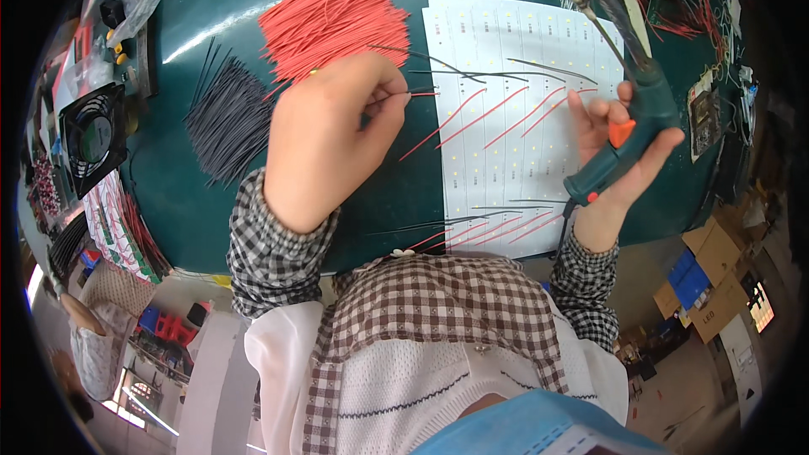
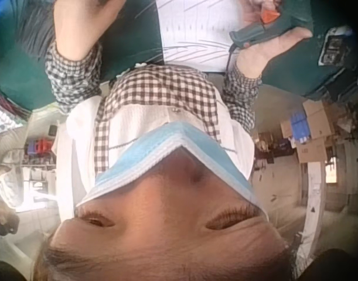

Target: The person aligns electrical wires onto LED circuit boards and solders them using a soldering gun.

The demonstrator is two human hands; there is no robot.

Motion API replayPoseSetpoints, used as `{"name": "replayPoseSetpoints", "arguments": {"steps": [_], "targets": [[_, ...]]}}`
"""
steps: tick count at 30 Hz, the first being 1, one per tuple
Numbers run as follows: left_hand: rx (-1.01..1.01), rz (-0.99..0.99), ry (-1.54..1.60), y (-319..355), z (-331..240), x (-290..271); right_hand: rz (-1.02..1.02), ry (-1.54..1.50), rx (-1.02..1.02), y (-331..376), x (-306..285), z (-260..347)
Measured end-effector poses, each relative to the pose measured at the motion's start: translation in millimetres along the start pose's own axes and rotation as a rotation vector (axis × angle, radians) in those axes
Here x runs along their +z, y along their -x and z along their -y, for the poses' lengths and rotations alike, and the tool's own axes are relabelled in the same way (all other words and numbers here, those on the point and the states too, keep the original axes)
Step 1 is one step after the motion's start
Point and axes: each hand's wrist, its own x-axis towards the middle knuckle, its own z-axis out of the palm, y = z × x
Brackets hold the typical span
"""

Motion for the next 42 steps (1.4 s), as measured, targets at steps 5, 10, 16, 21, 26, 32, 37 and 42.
{"name": "replayPoseSetpoints", "arguments": {"steps": [5,10,16,21,26,32,37,42], "targets": [[0.065,-0.031,0.446,-8,2,4,-0.093,0.245,-0.111,30,9,10],[0.171,0.222,0.544,-18,9,13,-0.070,0.344,-0.144,55,15,6],[0.106,0.074,0.129,-22,18,37,-0.125,0.606,-0.217,82,20,-5],[0.139,0.029,0.041,-24,21,50,-0.251,0.777,-0.035,98,25,-9],[0.090,0.051,0.101,-25,18,51,-0.379,0.901,0.096,110,42,-15],[0.041,0.071,0.104,-25,16,51,-0.377,0.939,0.164,113,55,-22],[0.037,0.058,0.096,-25,16,51,-0.345,0.947,0.185,111,54,-26],[0.024,0.058,0.089,-26,16,51,-0.302,0.905,0.152,110,47,-28]]}}
